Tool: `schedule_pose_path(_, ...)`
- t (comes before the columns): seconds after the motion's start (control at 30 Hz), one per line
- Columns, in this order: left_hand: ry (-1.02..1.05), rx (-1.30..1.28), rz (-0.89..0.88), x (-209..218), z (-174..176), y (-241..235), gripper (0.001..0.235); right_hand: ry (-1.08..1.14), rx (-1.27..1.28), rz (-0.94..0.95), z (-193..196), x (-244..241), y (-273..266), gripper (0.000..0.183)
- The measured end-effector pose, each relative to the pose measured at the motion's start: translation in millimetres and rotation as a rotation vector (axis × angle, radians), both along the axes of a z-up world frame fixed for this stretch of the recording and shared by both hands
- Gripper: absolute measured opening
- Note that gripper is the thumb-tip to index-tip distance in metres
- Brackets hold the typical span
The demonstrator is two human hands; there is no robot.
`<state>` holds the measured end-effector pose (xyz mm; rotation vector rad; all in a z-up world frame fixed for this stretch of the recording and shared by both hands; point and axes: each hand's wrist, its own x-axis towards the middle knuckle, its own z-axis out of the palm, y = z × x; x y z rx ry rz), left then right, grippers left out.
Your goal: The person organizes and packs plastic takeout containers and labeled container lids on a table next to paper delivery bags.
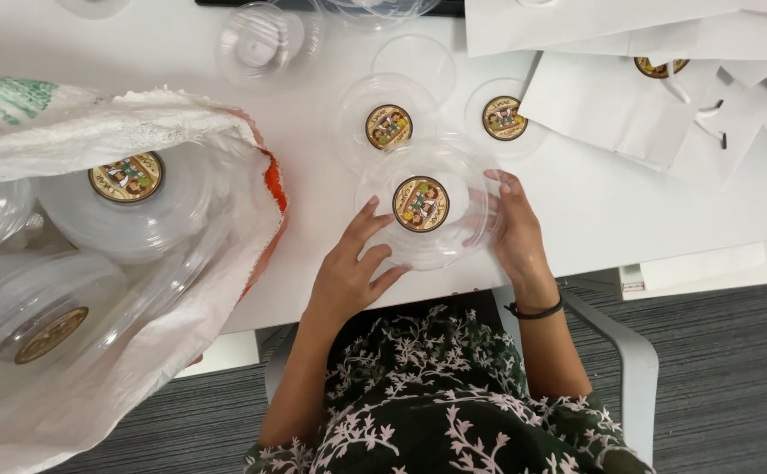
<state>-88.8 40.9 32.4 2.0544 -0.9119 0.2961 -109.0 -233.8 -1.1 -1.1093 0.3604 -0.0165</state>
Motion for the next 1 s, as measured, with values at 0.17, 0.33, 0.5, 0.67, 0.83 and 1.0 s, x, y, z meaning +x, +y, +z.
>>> schedule_pose_path(0.17,0.007,0.095,-0.059,2,-1,-2,0.035,0.015,0.071,0.061,1,-3,6,0.048)
schedule_pose_path(0.33,-0.001,0.106,-0.06,3,-7,-5,0.035,0.045,0.088,0.012,0,-14,3,0.048)
schedule_pose_path(0.5,-0.031,-0.165,0.136,-6,-5,4,0.04,-0.216,-0.375,-0.075,28,-35,-6,0.018)
schedule_pose_path(0.67,0.058,-0.389,0.165,-14,-8,22,0.041,-0.612,-1.19,0.072,59,-48,-1,0.01)
schedule_pose_path(0.83,0.055,-0.296,0.129,-14,5,19,0.041,-0.603,-1.674,0.247,53,-48,7,0.013)
schedule_pose_path(1.0,0.083,-0.013,0.029,-15,10,8,0.036,-0.365,-1.458,0.347,43,-58,-2,0.021)
